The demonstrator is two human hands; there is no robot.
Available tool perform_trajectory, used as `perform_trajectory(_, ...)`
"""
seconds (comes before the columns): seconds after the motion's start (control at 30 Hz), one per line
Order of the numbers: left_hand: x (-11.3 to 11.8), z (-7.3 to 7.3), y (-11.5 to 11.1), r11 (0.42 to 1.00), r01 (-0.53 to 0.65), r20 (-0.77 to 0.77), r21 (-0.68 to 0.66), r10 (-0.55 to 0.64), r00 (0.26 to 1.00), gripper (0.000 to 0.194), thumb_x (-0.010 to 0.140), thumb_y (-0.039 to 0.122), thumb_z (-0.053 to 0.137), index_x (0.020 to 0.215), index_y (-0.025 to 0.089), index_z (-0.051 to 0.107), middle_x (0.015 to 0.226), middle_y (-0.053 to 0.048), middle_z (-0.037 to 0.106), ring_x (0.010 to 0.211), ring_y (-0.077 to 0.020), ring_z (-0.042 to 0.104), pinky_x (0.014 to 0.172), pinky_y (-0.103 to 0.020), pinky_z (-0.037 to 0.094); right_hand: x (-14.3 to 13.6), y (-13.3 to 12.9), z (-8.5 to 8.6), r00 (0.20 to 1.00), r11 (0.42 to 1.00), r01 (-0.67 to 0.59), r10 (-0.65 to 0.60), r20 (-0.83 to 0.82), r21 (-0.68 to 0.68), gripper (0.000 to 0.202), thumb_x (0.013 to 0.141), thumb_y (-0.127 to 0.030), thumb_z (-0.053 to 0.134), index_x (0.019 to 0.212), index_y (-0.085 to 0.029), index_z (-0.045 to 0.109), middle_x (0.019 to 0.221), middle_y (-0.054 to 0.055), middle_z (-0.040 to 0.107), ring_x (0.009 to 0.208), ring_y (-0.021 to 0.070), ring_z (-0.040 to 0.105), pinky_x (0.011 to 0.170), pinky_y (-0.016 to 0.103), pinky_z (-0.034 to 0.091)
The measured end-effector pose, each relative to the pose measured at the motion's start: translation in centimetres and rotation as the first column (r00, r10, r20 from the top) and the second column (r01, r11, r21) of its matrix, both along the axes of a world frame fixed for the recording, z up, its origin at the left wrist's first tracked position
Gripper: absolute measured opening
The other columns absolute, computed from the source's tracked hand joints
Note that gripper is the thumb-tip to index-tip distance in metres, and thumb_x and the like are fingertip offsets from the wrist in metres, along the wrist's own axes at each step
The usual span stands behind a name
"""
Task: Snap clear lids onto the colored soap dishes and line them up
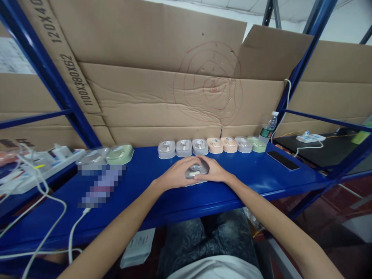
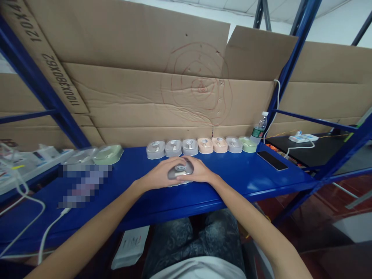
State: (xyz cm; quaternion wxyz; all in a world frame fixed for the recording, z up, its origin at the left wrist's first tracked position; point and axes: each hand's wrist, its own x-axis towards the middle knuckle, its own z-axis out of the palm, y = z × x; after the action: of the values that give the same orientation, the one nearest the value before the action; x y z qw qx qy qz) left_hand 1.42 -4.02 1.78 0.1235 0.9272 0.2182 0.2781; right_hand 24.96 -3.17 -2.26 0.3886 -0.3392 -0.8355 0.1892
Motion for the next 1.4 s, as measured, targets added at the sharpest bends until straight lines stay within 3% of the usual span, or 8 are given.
perform_trajectory(0.13,-0.6,-0.6,0.6,1.0,0.003,-0.011,-0.004,-0.003,1.0,0.06,0.086,0.044,0.087,0.137,0.028,0.06,0.147,-0.01,0.06,0.143,-0.0344,0.052,0.122,-0.052,0.043,-0.1,0.3,-0.2,0.999,0.999,0.046,-0.046,0.003,0.009,0.09,0.072,-0.065,0.092,0.145,-0.022,0.062,0.143,0.015,0.07,0.132,0.0383,0.068,0.112,0.056,0.053)
perform_trajectory(0.4,-0.9,-1.8,1.5,0.994,-0.103,0.078,-0.041,0.106,0.991,0.084,0.074,0.053,0.095,0.144,0.027,0.055,0.143,-0.011,0.061,0.133,-0.0375,0.062,0.115,-0.054,0.05,-0.1,0.3,-0.1,0.995,0.987,0.091,-0.097,-0.034,-0.133,0.088,0.059,-0.059,0.1,0.131,-0.019,0.069,0.131,0.013,0.075,0.121,0.0358,0.071,0.108,0.054,0.055)
perform_trajectory(0.53,-0.9,-2.3,1.5,0.985,-0.144,0.111,-0.093,0.154,0.982,0.119,0.066,0.058,0.099,0.163,0.03,0.035,0.158,-0.016,0.052,0.143,-0.0428,0.055,0.12,-0.062,0.045,0.3,1.0,-0.1,0.988,0.968,0.059,-0.091,-0.125,-0.243,0.072,0.065,-0.059,0.098,0.122,-0.021,0.073,0.128,0.01,0.077,0.121,0.033,0.073,0.11,0.051,0.056)
perform_trajectory(0.7,-1.4,-2.6,1.7,0.961,-0.184,0.134,-0.206,0.214,0.968,0.155,0.056,0.064,0.103,0.173,0.03,0.007,0.166,-0.023,0.041,0.133,-0.0429,0.063,0.116,-0.064,0.047,2.2,2.1,0.6,0.964,0.956,0.137,-0.189,-0.187,-0.258,0.066,0.08,-0.063,0.087,0.13,-0.022,0.069,0.131,0.011,0.077,0.12,0.0299,0.075,0.106,0.049,0.06)
perform_trajectory(0.87,-1.8,-2.3,2.0,0.951,-0.205,-0.007,-0.23,0.209,0.978,0.143,0.063,0.071,0.096,0.173,0.029,0.016,0.154,-0.017,0.059,0.142,-0.0425,0.056,0.12,-0.062,0.042,6.6,1.6,1.6,0.903,0.904,0.378,-0.407,-0.134,-0.198,0.072,0.075,-0.065,0.09,0.128,-0.019,0.071,0.129,0.016,0.076,0.12,0.0359,0.073,0.109,0.057,0.056)
perform_trajectory(1.0,-2.0,-1.8,1.9,0.962,-0.218,-0.122,-0.163,0.2,0.972,0.125,0.07,0.072,0.091,0.169,0.024,0.033,0.166,-0.018,0.046,0.152,-0.0451,0.046,0.125,-0.061,0.037,10.1,0.5,1.2,0.848,0.87,0.492,-0.489,0.206,0.036,0.078,0.078,-0.073,0.083,0.135,-0.02,0.071,0.135,0.017,0.074,0.125,0.0389,0.069,0.11,0.058,0.053)
perform_trajectory(1.2,-2.2,-2.1,2.0,0.966,-0.225,-0.154,-0.124,0.206,0.966,0.106,0.078,0.064,0.087,0.165,0.024,0.042,0.167,-0.017,0.046,0.155,-0.0456,0.041,0.128,-0.063,0.034,11.4,0.3,0.9,0.76,0.879,0.42,-0.477,0.441,0.226,0.074,0.085,-0.062,0.08,0.144,-0.019,0.069,0.149,0.022,0.063,0.138,0.0474,0.057,0.116,0.069,0.043)
perform_trajectory(1.4,-1.9,-2.5,2.0,0.966,-0.231,-0.14,-0.119,0.214,0.967,0.108,0.074,0.062,0.089,0.165,0.026,0.042,0.161,-0.018,0.051,0.151,-0.0476,0.045,0.122,-0.067,0.038,6.4,-1.0,2.5,0.917,0.953,0.231,-0.281,0.283,0.196,0.081,0.088,-0.065,0.079,0.155,-0.026,0.056,0.158,0.017,0.056,0.149,0.0419,0.05,0.124,0.065,0.039)
